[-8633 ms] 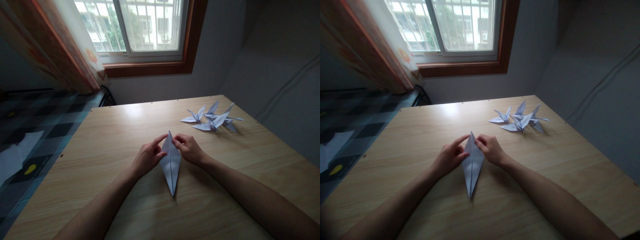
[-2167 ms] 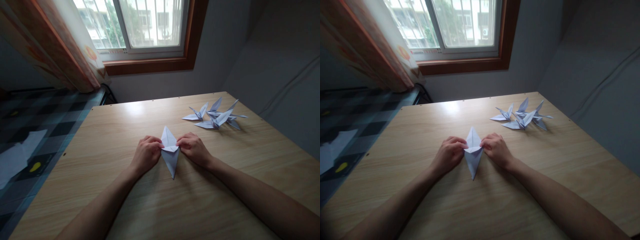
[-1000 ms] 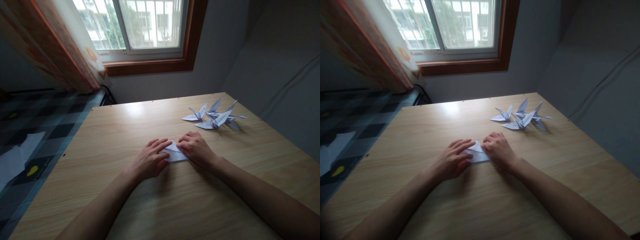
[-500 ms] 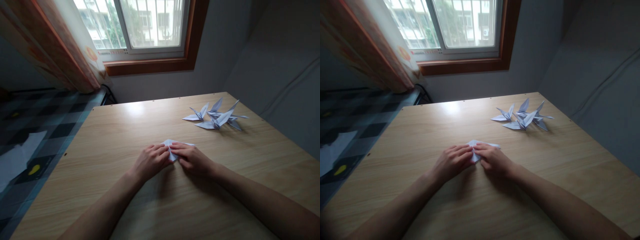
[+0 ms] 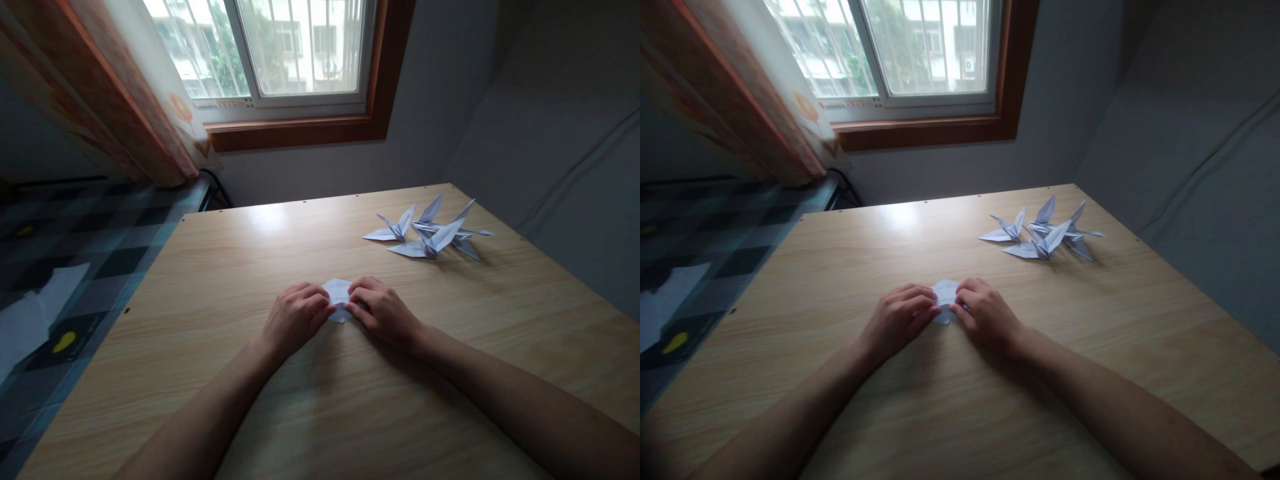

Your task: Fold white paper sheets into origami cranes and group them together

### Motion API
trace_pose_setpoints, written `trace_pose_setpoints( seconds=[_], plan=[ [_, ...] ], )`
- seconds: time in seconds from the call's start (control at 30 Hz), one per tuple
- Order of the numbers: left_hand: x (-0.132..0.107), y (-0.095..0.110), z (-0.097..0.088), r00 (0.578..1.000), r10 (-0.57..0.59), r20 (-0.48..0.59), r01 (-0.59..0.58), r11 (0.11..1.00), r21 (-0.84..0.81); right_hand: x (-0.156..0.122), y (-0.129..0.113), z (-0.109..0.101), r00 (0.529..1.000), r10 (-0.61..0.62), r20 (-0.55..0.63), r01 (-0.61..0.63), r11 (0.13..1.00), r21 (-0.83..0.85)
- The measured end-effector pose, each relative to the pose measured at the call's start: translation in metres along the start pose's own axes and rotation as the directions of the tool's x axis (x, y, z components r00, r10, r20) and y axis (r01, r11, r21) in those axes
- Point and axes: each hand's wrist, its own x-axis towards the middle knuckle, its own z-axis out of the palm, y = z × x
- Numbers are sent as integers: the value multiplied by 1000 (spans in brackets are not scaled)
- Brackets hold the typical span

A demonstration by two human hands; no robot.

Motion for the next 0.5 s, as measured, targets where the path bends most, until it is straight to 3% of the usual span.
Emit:
trace_pose_setpoints(
  seconds=[0.23, 0.5],
  plan=[
    [2, 2, 0, 997, -78, 20, 77, 996, 52, 3, -1, 3, 995, 104, -6, -104, 992, -69],
    [0, 3, 0, 989, 49, 141, -77, 977, 200, 5, 4, 0, 992, 123, -2, -123, 992, 32]
  ],
)
